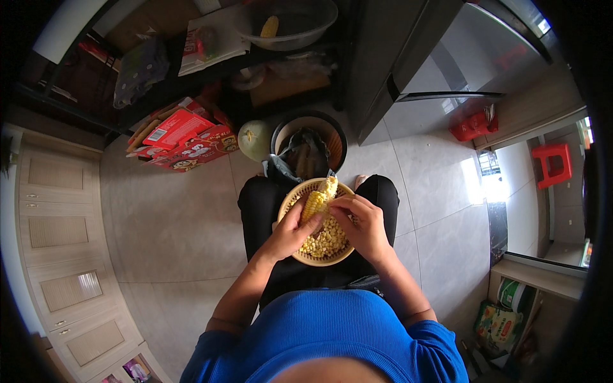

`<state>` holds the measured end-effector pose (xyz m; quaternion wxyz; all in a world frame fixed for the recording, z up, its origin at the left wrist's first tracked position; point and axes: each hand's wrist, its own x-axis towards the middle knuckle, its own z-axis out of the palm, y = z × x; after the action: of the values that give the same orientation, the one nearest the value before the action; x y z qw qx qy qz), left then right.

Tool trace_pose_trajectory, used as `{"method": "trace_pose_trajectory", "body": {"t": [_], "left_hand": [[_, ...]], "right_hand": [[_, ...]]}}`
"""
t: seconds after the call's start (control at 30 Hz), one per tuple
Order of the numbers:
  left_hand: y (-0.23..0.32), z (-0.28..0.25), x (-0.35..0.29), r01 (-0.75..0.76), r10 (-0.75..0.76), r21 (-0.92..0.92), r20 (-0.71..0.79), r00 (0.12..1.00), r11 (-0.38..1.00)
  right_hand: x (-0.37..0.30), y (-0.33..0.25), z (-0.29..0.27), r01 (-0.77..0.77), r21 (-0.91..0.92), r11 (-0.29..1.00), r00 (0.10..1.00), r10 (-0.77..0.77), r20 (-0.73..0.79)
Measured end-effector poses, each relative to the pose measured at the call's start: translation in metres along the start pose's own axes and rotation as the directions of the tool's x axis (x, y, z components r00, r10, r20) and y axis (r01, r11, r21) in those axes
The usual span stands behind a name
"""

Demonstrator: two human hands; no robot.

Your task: The person sits on the floor and removes corn kernels from a cob by hand, placing the kernels into a bowl held in their lap. The person rotates the cob to access different sections and continues the process until the cob is mostly stripped.

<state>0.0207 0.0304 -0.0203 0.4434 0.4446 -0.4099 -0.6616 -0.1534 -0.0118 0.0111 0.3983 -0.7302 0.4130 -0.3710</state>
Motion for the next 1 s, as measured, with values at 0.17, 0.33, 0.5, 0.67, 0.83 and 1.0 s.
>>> {"method": "trace_pose_trajectory", "body": {"t": [0.17,0.33,0.5,0.67,0.83,1.0], "left_hand": [[0.000,0.001,-0.003,-0.003,0.004,0.065,-0.020,1.000,0.998],[-0.002,0.003,-0.002,-0.016,0.030,0.195,-0.071,0.997,0.981],[0.020,-0.003,0.006,0.062,-0.061,0.047,-0.039,0.997,0.997],[0.041,-0.007,0.013,0.083,-0.082,0.048,-0.022,0.996,0.995],[0.048,-0.010,0.013,0.174,-0.174,-0.138,0.011,0.985,0.975],[0.045,-0.008,0.009,0.138,-0.138,-0.111,0.005,0.990,0.984]], "right_hand": [[0.005,-0.004,-0.004,-0.106,0.066,0.992,0.992,0.101,0.076],[0.009,-0.004,-0.005,-0.048,-0.021,0.999,0.993,0.050,0.103],[0.027,-0.007,-0.004,0.018,-0.005,1.000,0.995,-0.017,0.098],[0.049,-0.019,-0.015,-0.006,-0.015,1.000,0.976,0.010,0.218],[0.055,-0.023,-0.018,0.007,-0.001,1.000,0.974,-0.007,0.228],[0.051,-0.024,-0.017,0.098,-0.093,0.991,0.978,-0.079,0.194]]}}
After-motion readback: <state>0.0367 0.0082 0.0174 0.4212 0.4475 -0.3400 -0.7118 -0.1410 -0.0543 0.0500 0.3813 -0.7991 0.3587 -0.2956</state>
